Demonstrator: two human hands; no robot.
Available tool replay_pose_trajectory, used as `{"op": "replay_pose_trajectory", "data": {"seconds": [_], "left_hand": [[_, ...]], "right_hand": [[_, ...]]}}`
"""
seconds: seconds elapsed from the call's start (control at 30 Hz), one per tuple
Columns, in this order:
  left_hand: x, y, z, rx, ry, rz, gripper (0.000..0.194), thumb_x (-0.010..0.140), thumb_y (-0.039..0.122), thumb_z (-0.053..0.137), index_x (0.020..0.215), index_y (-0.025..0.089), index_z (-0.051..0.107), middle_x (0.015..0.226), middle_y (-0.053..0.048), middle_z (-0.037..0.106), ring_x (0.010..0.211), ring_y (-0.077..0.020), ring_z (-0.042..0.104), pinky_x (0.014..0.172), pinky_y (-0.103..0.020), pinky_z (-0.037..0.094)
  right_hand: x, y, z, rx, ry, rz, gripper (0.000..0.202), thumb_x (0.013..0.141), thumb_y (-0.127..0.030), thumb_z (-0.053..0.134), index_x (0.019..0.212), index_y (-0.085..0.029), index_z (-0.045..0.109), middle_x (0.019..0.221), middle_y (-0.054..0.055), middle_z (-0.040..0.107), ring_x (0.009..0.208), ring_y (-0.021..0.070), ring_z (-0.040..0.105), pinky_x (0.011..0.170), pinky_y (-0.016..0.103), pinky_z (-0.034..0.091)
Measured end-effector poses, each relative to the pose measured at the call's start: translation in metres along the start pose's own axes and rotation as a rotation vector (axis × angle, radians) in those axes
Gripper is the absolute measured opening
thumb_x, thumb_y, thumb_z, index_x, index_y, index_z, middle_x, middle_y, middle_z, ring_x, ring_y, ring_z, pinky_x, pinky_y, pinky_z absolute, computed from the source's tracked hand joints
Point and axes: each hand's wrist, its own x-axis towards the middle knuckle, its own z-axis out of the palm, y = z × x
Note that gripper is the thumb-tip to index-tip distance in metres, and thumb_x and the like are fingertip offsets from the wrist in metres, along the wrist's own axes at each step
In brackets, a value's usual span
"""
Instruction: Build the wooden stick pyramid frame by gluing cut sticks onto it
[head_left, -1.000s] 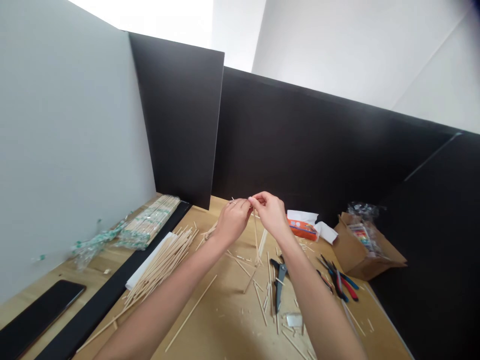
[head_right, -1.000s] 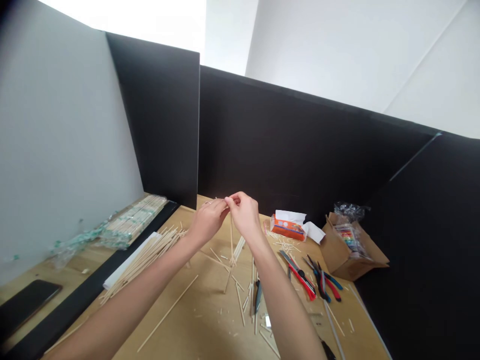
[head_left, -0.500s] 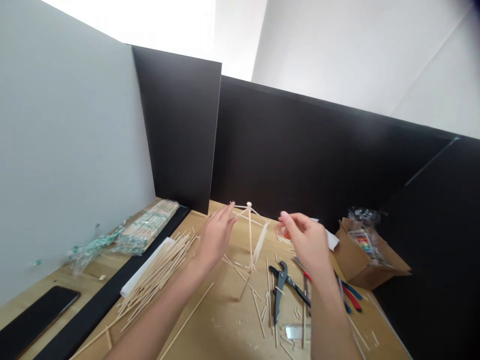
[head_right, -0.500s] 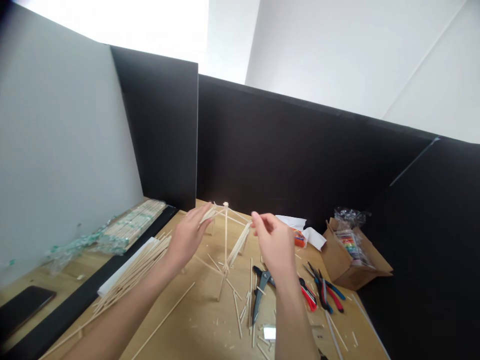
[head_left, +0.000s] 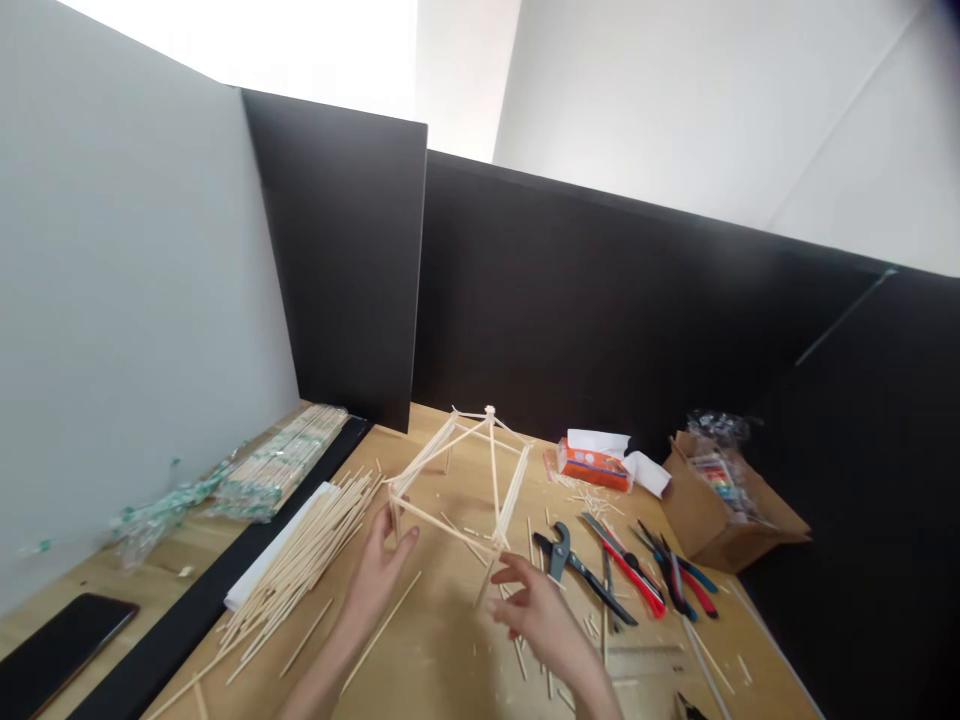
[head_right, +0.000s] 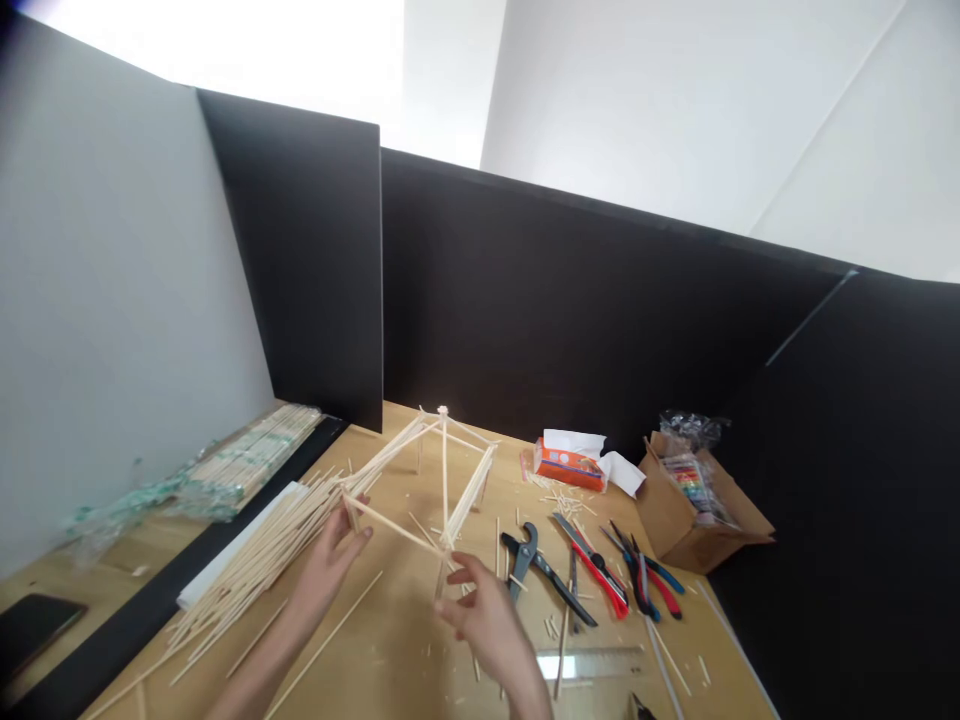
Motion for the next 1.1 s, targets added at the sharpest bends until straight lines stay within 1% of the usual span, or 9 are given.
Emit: {"op": "replay_pose_trajectory", "data": {"seconds": [0.1,0.2,0.33,0.53,0.7,0.87,0.97,1.03,1.1], "left_hand": [[-0.017,0.002,0.003,0.025,-0.067,-0.022,0.044,0.077,0.043,0.061,0.113,0.019,0.054,0.124,-0.013,0.06,0.118,-0.0297,0.055,0.1,-0.047,0.041],[-0.047,0.003,0.009,0.038,-0.158,-0.041,0.039,0.08,0.043,0.058,0.112,0.02,0.058,0.119,-0.011,0.064,0.105,-0.027,0.062,0.092,-0.042,0.049],[-0.074,0.001,0.022,0.1,-0.325,0.014,0.033,0.085,0.042,0.051,0.108,0.022,0.065,0.114,-0.01,0.067,0.094,-0.0249,0.066,0.085,-0.037,0.053],[-0.072,-0.001,0.034,0.126,-0.37,0.085,0.03,0.087,0.037,0.048,0.102,0.023,0.07,0.107,-0.009,0.071,0.091,-0.024,0.068,0.084,-0.036,0.054],[-0.068,0.006,0.05,0.158,-0.476,0.144,0.035,0.089,0.03,0.044,0.115,0.024,0.066,0.121,-0.01,0.065,0.114,-0.0256,0.059,0.103,-0.041,0.042],[-0.066,0.014,0.07,0.201,-0.617,0.13,0.054,0.078,0.024,0.056,0.132,0.026,0.053,0.138,-0.011,0.052,0.13,-0.028,0.044,0.112,-0.039,0.03],[-0.061,0.015,0.047,0.201,-0.664,0.08,0.05,0.082,0.026,0.052,0.131,0.026,0.053,0.139,-0.009,0.051,0.133,-0.0267,0.041,0.113,-0.041,0.027],[-0.056,0.014,0.015,0.19,-0.71,0.018,0.04,0.083,0.032,0.052,0.121,0.024,0.062,0.129,-0.01,0.06,0.12,-0.0272,0.054,0.105,-0.042,0.039],[-0.048,0.011,-0.024,0.166,-0.806,-0.074,0.033,0.081,0.038,0.056,0.107,0.023,0.07,0.11,-0.008,0.071,0.1,-0.0256,0.066,0.088,-0.037,0.052]], "right_hand": [[0.008,0.015,0.018,0.101,0.112,-0.03,0.034,0.066,-0.037,0.069,0.093,-0.015,0.067,0.087,0.009,0.07,0.064,0.0208,0.067,0.053,0.031,0.053],[0.037,0.023,0.013,0.147,0.256,-0.083,0.042,0.072,-0.047,0.063,0.099,-0.015,0.064,0.098,0.013,0.069,0.081,0.0248,0.068,0.071,0.038,0.055],[0.075,0.024,0.006,0.164,0.301,-0.136,0.048,0.073,-0.048,0.061,0.107,-0.014,0.061,0.103,0.014,0.069,0.091,0.0265,0.067,0.075,0.038,0.055],[0.095,0.018,0.017,0.089,0.258,-0.155,0.035,0.078,-0.04,0.063,0.103,-0.016,0.062,0.097,0.01,0.07,0.091,0.0253,0.066,0.077,0.038,0.054],[0.104,0.014,0.021,0.078,0.158,-0.141,0.032,0.09,-0.033,0.057,0.117,-0.016,0.055,0.116,0.007,0.059,0.097,0.02,0.061,0.082,0.041,0.052],[0.105,0.012,0.01,0.152,0.141,-0.131,0.038,0.084,-0.044,0.059,0.113,-0.019,0.061,0.114,0.008,0.063,0.098,0.0241,0.063,0.082,0.038,0.053],[0.079,0.018,-0.009,0.174,0.187,-0.098,0.051,0.072,-0.051,0.065,0.11,-0.018,0.064,0.112,0.011,0.066,0.087,0.0273,0.067,0.071,0.038,0.055],[0.049,0.027,-0.019,0.17,0.196,-0.077,0.047,0.067,-0.049,0.069,0.103,-0.019,0.068,0.102,0.012,0.07,0.078,0.0267,0.068,0.063,0.036,0.054],[0.015,0.039,-0.022,0.165,0.189,-0.05,0.04,0.066,-0.045,0.071,0.096,-0.02,0.071,0.092,0.011,0.072,0.068,0.0248,0.067,0.053,0.033,0.052]]}}
